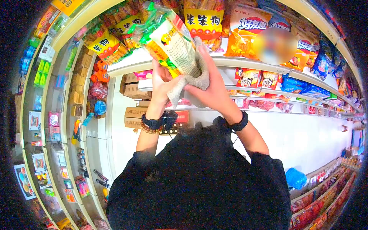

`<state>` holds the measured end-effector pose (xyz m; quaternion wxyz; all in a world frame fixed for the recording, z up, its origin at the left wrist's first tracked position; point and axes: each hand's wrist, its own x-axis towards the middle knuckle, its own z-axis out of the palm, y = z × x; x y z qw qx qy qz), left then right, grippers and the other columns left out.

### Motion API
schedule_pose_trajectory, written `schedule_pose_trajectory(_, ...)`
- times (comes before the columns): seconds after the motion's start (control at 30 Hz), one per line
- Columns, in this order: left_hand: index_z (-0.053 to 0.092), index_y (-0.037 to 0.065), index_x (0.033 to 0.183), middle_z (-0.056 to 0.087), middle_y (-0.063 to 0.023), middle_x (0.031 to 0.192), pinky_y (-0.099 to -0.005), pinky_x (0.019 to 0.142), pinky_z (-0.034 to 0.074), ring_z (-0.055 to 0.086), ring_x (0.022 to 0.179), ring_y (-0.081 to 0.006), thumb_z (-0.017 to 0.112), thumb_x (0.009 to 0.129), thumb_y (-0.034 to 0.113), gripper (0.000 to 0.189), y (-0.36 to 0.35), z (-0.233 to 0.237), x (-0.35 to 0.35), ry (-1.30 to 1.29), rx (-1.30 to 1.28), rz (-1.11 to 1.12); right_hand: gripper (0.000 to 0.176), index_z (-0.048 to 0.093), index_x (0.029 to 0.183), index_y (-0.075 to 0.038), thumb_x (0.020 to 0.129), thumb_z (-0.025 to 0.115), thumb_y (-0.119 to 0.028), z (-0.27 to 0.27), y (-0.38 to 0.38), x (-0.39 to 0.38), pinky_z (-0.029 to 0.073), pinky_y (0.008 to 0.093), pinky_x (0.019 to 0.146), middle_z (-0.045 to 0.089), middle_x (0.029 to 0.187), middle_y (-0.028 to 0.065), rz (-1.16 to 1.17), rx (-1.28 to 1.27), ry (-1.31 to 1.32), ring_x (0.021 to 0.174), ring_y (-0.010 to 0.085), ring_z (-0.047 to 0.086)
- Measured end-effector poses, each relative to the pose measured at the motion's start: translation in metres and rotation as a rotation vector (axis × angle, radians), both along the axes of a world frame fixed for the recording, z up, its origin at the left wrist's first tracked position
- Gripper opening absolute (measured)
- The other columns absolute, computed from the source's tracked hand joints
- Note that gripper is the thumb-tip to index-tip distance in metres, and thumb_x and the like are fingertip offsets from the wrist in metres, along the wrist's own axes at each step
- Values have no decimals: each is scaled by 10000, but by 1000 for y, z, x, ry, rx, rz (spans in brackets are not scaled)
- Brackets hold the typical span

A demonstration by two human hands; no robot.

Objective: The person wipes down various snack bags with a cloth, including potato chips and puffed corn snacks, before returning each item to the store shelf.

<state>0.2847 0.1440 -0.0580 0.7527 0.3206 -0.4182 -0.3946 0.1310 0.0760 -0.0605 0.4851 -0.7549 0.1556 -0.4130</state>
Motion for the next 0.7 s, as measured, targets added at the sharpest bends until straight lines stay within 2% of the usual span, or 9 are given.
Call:
schedule_pose_trajectory(0.1,208,74,1418,400,-94,1366,-386,1080,372,415,1292,-227,760,689,-69,925,8,-5,3,33,31,-79,1112,177,1502,-29,643,868,-174,6,-2,0,231,406,1152,240,1539,184,50,13,-2,1428,276,238)
schedule_pose_trajectory(0.13,237,64,1418,389,-89,1388,-386,1087,360,404,1307,-219,762,698,-57,899,8,-8,6,33,14,-116,1199,142,1506,-26,599,902,-215,7,-4,-1,224,404,1155,212,1551,174,53,0,30,1431,270,225)
schedule_pose_trajectory(0.33,253,38,1440,396,-85,1407,-377,1091,352,395,1318,-211,776,701,-38,909,19,-4,12,1,64,-154,1261,113,1511,-34,565,921,-240,18,-4,-2,202,395,1164,179,1563,158,59,-34,32,1437,259,200)
schedule_pose_trajectory(0.43,229,34,1464,392,-85,1423,-378,1091,348,393,1322,-211,778,704,-35,940,25,-4,13,24,77,-181,1275,115,1512,-37,552,926,-248,25,0,-2,206,393,1162,194,1559,154,66,-30,34,1430,260,216)
schedule_pose_trajectory(0.53,233,26,1468,381,-87,1440,-378,1092,342,395,1322,-211,788,698,-20,950,30,1,13,5,143,-189,1251,145,1517,-60,544,916,-210,25,0,-4,245,386,1142,266,1525,130,58,12,22,1400,231,276)
schedule_pose_trajectory(0.63,277,23,1453,395,-79,1435,-378,1096,335,402,1318,-210,790,692,-16,918,34,-3,16,-1,103,-253,1253,127,1512,-35,560,921,-217,26,-6,-6,232,379,1148,258,1529,140,107,71,-1,1404,251,266)
schedule_pose_trajectory(0.7,297,20,1444,417,-73,1421,-370,1087,341,417,1304,-205,794,674,-13,917,40,-5,20,11,145,-312,1192,175,1500,-33,577,913,-191,24,-11,-10,294,373,1115,348,1473,129,101,118,5,1350,235,351)
